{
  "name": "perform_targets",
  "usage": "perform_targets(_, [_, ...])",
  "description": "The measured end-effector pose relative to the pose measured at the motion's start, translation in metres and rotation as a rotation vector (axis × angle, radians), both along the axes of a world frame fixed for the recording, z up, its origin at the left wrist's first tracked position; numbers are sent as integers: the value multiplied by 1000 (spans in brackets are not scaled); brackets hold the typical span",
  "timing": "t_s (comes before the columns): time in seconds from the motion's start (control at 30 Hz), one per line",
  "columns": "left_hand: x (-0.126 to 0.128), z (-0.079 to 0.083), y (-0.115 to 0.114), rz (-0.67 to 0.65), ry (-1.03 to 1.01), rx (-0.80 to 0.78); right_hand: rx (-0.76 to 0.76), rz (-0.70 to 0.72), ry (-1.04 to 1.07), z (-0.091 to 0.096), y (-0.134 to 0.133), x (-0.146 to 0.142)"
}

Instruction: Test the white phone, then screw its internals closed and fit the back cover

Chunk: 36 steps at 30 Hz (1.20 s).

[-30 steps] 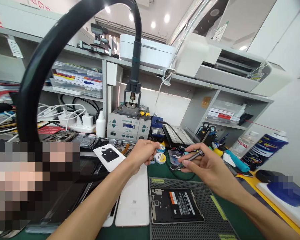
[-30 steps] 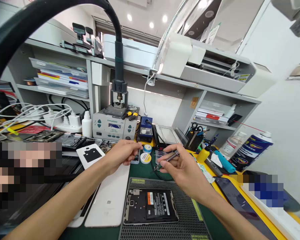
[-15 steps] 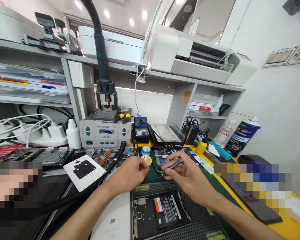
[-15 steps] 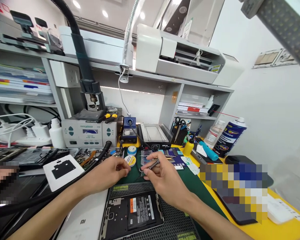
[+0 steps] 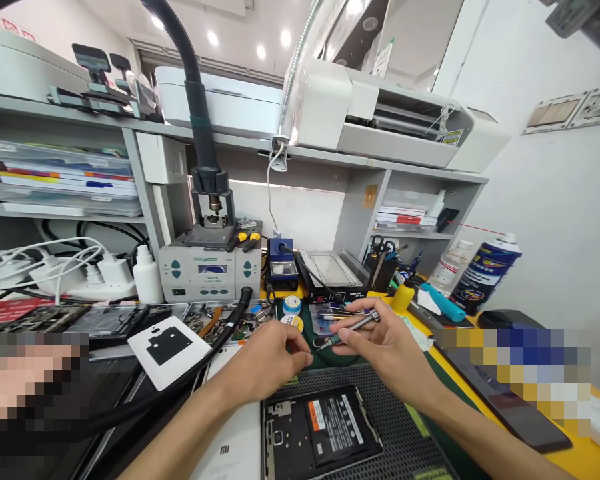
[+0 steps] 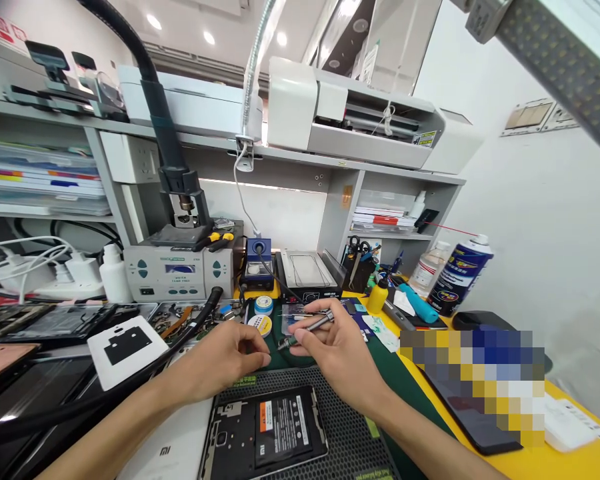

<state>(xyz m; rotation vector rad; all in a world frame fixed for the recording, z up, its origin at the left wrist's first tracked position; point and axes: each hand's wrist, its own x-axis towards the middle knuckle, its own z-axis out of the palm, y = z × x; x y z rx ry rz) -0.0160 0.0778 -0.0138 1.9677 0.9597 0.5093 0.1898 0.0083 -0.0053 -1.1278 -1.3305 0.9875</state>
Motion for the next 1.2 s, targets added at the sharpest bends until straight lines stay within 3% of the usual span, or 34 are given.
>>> perform_targets(0.13, [-3, 1, 2, -3, -74, -105, 4, -39, 46, 4, 0, 1])
perform_targets(0.37, [-9, 9, 4, 80, -239, -469, 16, -125, 101, 11, 0, 1])
perform_targets(0.6, [-5, 11, 2, 109, -394, -694, 34, -149, 131, 12, -2, -3])
perform_targets(0.87, [-6, 7, 3, 55, -466, -810, 101, -173, 119, 14, -6, -8])
perform_targets(1.2, [-5, 7, 4, 0, -473, -827, 114, -178, 114, 15, -9, -9])
